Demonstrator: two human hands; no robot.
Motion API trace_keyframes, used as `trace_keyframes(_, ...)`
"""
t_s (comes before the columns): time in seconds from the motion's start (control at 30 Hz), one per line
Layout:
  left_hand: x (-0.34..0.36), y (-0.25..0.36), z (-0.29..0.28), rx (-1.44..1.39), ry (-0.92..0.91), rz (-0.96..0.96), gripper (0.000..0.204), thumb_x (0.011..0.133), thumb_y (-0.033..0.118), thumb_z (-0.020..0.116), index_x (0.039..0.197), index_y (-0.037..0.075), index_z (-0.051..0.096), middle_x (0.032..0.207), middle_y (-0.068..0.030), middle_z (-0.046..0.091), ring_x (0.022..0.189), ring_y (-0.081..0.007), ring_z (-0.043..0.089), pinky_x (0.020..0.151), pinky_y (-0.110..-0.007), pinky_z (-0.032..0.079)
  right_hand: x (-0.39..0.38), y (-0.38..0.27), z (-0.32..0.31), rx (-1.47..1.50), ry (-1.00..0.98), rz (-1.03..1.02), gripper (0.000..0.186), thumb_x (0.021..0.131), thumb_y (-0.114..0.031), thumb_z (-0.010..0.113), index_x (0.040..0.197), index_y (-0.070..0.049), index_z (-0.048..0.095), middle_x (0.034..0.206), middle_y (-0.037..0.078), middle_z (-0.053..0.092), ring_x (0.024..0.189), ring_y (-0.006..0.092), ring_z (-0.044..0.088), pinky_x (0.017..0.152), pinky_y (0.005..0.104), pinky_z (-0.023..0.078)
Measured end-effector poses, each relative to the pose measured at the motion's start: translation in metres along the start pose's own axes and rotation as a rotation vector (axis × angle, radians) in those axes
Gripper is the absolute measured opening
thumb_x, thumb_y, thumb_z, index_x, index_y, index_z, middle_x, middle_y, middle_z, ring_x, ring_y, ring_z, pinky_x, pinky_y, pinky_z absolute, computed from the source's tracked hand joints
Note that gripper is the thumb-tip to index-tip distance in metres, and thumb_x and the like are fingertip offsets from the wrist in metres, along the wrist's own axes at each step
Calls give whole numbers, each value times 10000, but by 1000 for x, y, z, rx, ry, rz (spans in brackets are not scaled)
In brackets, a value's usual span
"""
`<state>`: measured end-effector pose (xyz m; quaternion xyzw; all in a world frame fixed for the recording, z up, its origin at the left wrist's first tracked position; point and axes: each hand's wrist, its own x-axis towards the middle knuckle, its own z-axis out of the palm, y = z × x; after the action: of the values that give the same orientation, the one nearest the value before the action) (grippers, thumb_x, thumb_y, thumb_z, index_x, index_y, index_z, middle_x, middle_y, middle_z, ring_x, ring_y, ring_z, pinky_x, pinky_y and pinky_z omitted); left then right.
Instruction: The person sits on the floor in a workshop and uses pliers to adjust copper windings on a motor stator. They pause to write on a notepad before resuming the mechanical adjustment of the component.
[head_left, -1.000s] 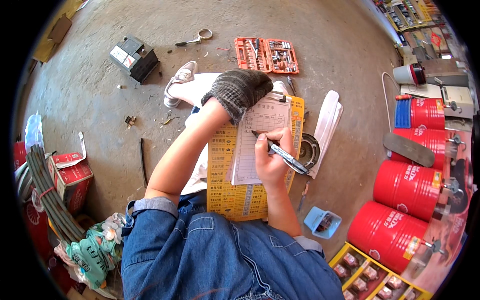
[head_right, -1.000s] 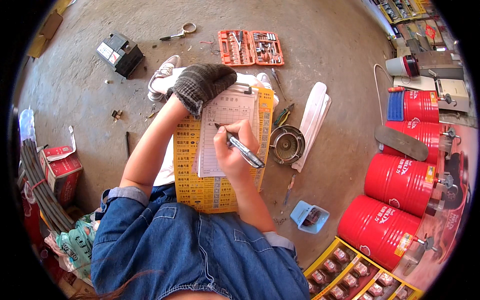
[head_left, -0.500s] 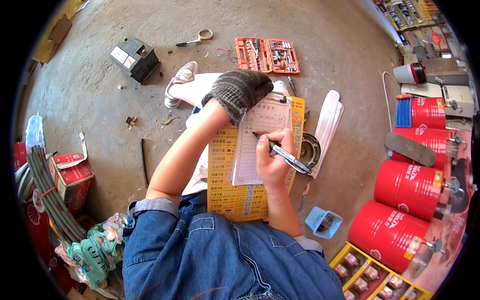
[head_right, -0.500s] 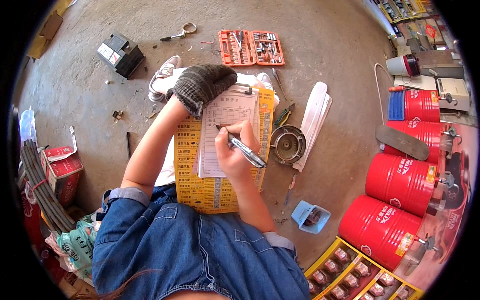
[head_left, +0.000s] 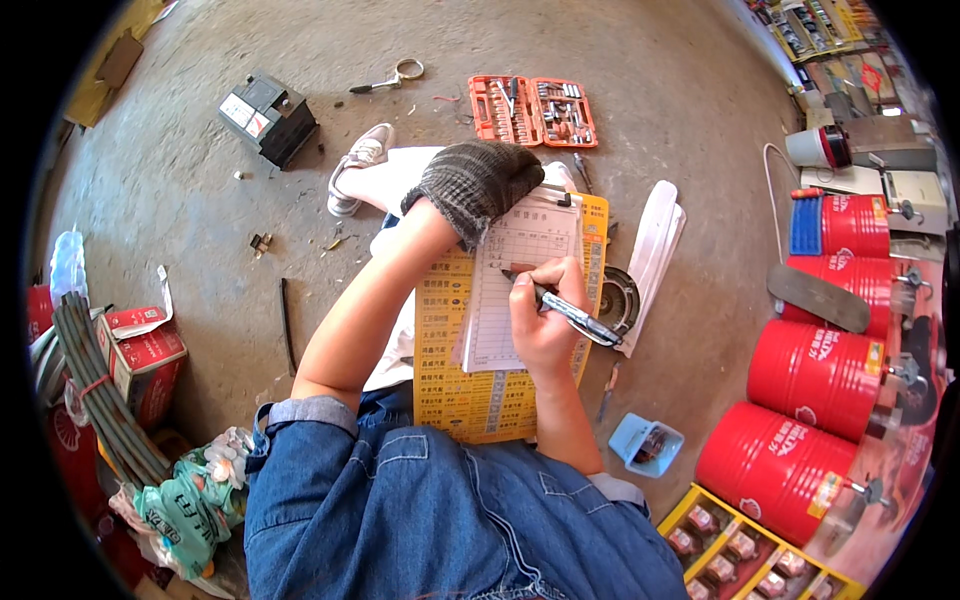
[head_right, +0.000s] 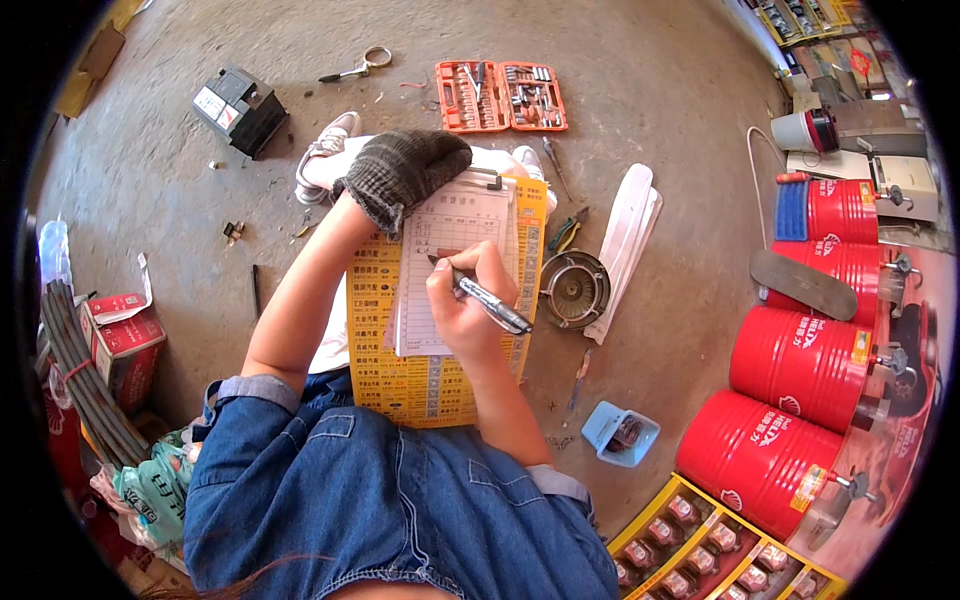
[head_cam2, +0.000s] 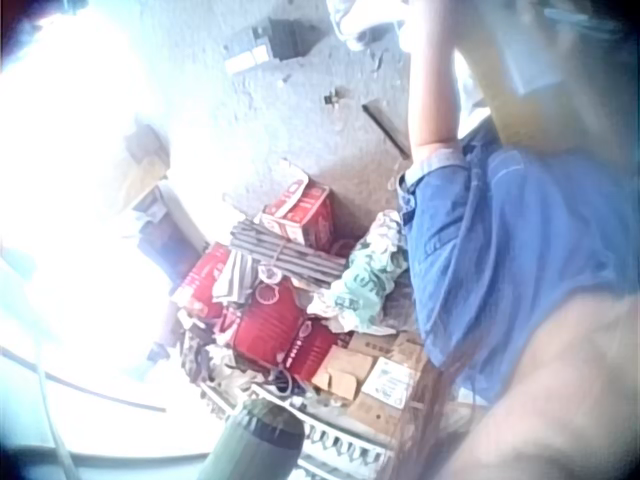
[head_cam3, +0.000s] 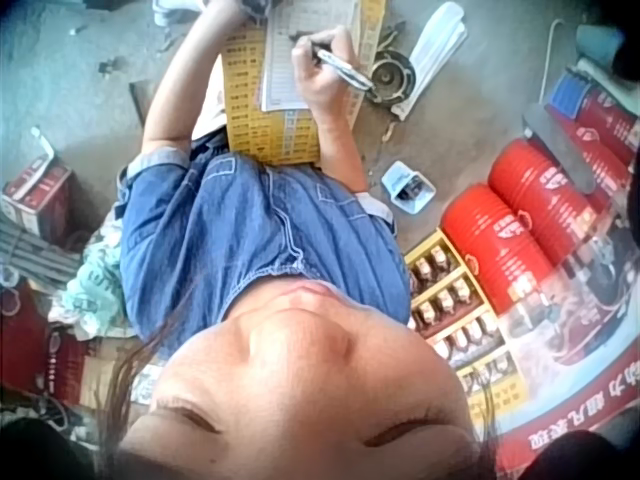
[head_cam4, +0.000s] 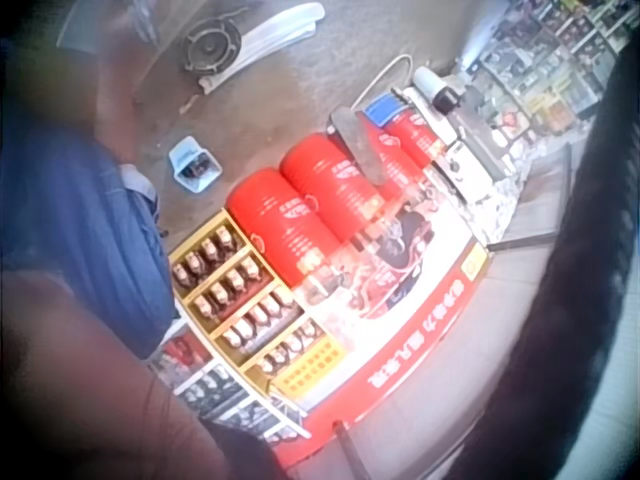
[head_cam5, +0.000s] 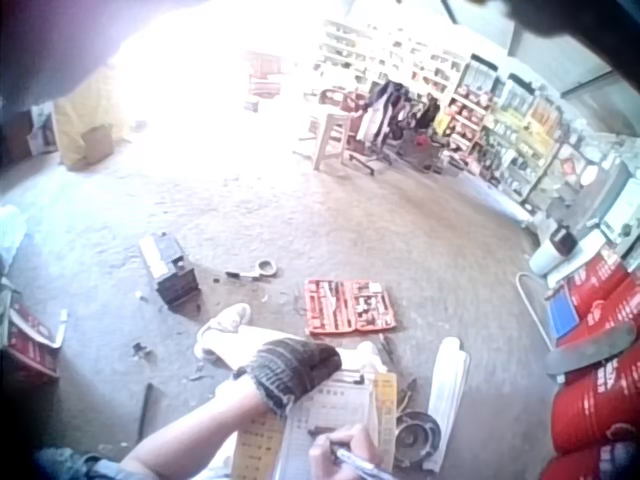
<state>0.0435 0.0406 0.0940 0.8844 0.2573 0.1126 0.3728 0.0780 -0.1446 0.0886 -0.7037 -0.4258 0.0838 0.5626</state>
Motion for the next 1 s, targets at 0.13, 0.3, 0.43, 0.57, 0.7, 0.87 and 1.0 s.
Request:
trace_keyframes(0.13, -1, -2, 2, -41, 14, -5, 389, 937, 416, 568, 1090, 86, 705, 1015, -168, 704, 949, -347, 671, 851, -427, 518, 0, 0, 1, -8, 10, 9, 189, 827, -29, 657, 754, -37, 482, 599, 13, 486, 492, 69, 427, 463, 236, 354)
trace_keyframes(0.3, 0, -4, 4, -50, 20, 18, 381, 936, 405, 576, 1089, 80, 705, 1001, -176, 704, 937, -350, 674, 845, -426, 520, 0, -1, 2, -6, 19, 9, 198, 826, -28, 651, 746, -43, 471, 598, 14, 477, 489, 71, 417, 466, 237, 355)
trace_keyframes(0.43, 1, -2, 0, -45, -4, 0, 382, 932, 402, 585, 1092, 76, 703, 1004, -176, 704, 934, -350, 674, 840, -426, 522, 0, 1, 0, 56, 143, -74, 140, 846, 7, 576, 799, -39, 452, 666, 25, 463, 540, 66, 392, 500, 228, 383)
trace_keyframes(0.57, 0, 2, -1, -70, -25, -6, 379, 932, 399, 586, 1100, 80, 701, 1016, -177, 702, 941, -345, 675, 843, -419, 524, 4, 0, -19, 198, 500, -90, 61, 889, -7, 459, 854, -42, 424, 737, 32, 423, 600, 64, 377, 650, 268, 527)
trace_keyframes(0.7, 0, -2, 3, -94, -9, -23, 378, 933, 394, 587, 1104, 77, 700, 1031, -175, 701, 955, -337, 675, 857, -406, 523, 6, -3, -43, 172, 619, 118, 156, 1000, -128, 451, 1092, -10, 493, 798, 63, 516, 698, 102, 469, 803, 299, 516)
trace_keyframes(0.87, -4, -7, 9, -163, 62, 9, 377, 932, 381, 596, 1120, 70, 696, 1043, -156, 709, 963, -313, 681, 871, -388, 520, -24, 8, -70, 157, 513, 247, 293, 1037, -197, 412, 1241, 3, 479, 1007, 155, 634, 812, 153, 572, 833, 318, 503)
trace_keyframes(1.0, -10, -4, 4, -102, 87, -31, 366, 937, 383, 584, 1114, 85, 700, 1040, -152, 708, 961, -317, 680, 865, -394, 519, -67, 19, -83, 2, 321, 320, 288, 1022, -175, 464, 1238, 15, 480, 1044, 168, 644, 879, 188, 613, 878, 337, 484)
